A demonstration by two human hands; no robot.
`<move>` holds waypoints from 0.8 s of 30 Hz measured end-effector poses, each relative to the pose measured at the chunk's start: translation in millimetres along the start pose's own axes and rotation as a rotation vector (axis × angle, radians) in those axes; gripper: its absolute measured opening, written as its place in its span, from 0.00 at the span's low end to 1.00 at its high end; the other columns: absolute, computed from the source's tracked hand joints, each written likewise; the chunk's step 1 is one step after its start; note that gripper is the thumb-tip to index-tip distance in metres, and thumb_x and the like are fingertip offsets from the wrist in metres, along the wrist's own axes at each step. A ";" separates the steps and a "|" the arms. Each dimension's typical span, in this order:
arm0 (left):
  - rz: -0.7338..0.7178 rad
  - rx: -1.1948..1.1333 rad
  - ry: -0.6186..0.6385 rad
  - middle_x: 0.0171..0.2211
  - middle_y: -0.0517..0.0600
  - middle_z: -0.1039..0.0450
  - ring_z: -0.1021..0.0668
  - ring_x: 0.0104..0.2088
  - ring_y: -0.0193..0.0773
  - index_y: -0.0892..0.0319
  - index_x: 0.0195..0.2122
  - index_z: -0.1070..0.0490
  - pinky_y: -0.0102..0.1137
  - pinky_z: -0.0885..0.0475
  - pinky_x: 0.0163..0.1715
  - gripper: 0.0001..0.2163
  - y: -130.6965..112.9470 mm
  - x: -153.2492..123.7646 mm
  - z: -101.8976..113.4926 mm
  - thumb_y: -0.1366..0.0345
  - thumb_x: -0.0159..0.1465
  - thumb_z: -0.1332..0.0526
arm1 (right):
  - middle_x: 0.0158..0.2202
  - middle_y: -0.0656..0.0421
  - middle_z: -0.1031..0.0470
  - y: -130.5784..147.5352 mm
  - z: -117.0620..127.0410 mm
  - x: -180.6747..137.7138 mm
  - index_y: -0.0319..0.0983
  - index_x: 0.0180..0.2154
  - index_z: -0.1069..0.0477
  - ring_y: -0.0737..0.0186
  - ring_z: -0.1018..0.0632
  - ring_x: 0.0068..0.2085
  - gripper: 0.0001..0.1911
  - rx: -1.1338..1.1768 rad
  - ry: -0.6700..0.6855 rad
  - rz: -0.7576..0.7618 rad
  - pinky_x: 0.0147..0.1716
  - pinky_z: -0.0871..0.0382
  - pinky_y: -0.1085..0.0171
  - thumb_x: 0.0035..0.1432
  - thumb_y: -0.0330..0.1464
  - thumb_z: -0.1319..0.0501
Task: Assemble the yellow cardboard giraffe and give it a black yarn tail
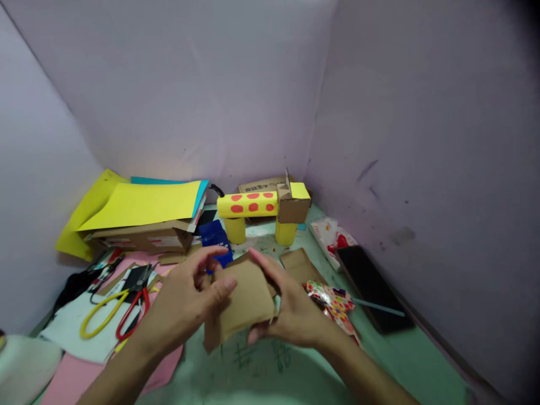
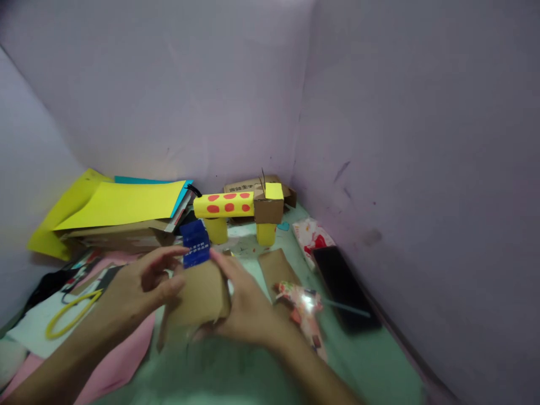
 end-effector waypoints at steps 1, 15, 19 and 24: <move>-0.005 -0.071 0.029 0.32 0.48 0.29 0.30 0.25 0.35 0.57 0.53 0.38 0.29 0.37 0.25 0.30 3.1 1.0 -1.9 0.47 0.53 0.39 | 0.59 0.48 0.40 -9.5 7.1 2.4 0.43 0.62 0.50 0.46 0.35 0.58 0.58 0.041 -0.047 -0.054 0.57 0.41 0.50 0.31 0.43 0.25; 0.000 -0.208 -0.045 0.50 0.57 0.31 0.23 0.39 0.46 0.57 0.60 0.44 0.36 0.26 0.37 0.42 13.3 7.6 -24.6 0.60 0.44 0.30 | 0.61 0.47 0.42 -30.6 14.6 31.2 0.40 0.63 0.52 0.49 0.38 0.60 0.61 -0.067 0.042 -0.017 0.59 0.46 0.52 0.29 0.39 0.24; 0.065 -0.576 -0.130 0.44 0.57 0.26 0.22 0.40 0.48 0.59 0.60 0.45 0.34 0.25 0.35 0.42 31.0 9.5 -22.1 0.58 0.45 0.30 | 0.63 0.47 0.45 -54.4 36.5 15.2 0.41 0.64 0.56 0.47 0.41 0.62 0.65 -0.110 -0.070 -0.252 0.60 0.48 0.49 0.27 0.38 0.24; 0.050 -0.797 -0.273 0.53 0.56 0.32 0.24 0.43 0.45 0.58 0.56 0.40 0.25 0.25 0.28 0.39 48.6 13.1 -1.8 0.62 0.43 0.28 | 0.58 0.50 0.36 -85.2 41.8 -36.6 0.43 0.60 0.44 0.50 0.31 0.55 0.47 -0.248 -0.107 -0.430 0.54 0.39 0.50 0.38 0.28 0.28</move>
Point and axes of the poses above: each hand's wrist, its own x-axis towards the middle knuckle, its own z-axis out of the back of the hand, y = z × x, the point moved 10 cm from there along x, towards the middle knuckle
